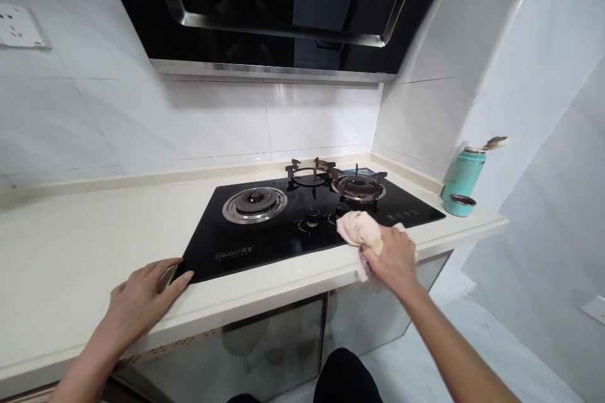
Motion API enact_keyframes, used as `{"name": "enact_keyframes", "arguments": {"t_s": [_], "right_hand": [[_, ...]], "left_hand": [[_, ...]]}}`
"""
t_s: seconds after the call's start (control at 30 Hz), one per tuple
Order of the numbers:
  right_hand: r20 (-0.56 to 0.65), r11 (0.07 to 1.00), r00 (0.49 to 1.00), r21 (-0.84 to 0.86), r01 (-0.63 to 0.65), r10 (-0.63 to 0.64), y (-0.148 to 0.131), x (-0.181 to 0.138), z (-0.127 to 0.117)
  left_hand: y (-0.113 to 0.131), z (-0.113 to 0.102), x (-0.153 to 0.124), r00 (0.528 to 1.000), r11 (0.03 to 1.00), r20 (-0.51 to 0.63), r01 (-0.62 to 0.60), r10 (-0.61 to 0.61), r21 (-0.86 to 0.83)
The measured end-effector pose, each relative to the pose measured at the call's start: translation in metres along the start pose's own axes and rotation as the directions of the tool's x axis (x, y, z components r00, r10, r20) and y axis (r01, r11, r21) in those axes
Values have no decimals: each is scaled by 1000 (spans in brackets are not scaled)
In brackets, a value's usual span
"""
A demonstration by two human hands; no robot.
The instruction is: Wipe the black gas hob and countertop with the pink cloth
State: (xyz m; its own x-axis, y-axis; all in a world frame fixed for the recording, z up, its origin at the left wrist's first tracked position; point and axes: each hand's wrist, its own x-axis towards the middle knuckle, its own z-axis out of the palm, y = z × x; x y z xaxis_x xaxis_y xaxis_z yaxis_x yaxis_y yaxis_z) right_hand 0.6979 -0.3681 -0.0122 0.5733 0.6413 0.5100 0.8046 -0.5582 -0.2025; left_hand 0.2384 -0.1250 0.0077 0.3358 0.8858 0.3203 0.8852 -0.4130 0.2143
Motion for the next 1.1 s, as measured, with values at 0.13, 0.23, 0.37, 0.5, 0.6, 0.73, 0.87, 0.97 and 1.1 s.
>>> {"name": "enact_keyframes", "arguments": {"t_s": [0.13, 0.23, 0.37, 0.5, 0.6, 0.73, 0.87, 0.97, 1.1], "right_hand": [[-116, 970, 987, 204, 133, -111, -79, -33, 7], [-262, 877, 941, 371, 305, -216, -121, -58, 15], [-540, 714, 800, 450, 537, -261, -151, -80, 32], [-711, 624, 635, 356, 696, -303, -150, -83, 50], [-741, 557, 522, 242, 795, -422, -132, -76, 61], [-763, 501, 426, 157, 851, -486, -90, -61, 75], [-742, 494, 428, 151, 856, -516, -16, -43, 83], [-721, 515, 463, 170, 840, -516, 54, -27, 81], [-685, 545, 522, 213, 811, -509, 153, -8, 72]], "left_hand": [[6, -7, -3, 998, 999, 56, 15, -17, 36], [9, -11, -4, 997, 998, 77, 15, -20, 65], [7, -10, 0, 997, 997, 59, 36, -40, 74], [5, -10, 3, 998, 998, 23, 52, -52, 41], [8, -14, 2, 998, 998, -1, 70, -70, -9], [15, -19, -1, 995, 995, -11, 95, -96, -43], [13, -18, -1, 996, 995, -14, 86, -87, -55], [11, -17, -1, 996, 994, -23, 88, -90, -72], [12, -15, -2, 996, 993, -29, 81, -84, -88]]}}
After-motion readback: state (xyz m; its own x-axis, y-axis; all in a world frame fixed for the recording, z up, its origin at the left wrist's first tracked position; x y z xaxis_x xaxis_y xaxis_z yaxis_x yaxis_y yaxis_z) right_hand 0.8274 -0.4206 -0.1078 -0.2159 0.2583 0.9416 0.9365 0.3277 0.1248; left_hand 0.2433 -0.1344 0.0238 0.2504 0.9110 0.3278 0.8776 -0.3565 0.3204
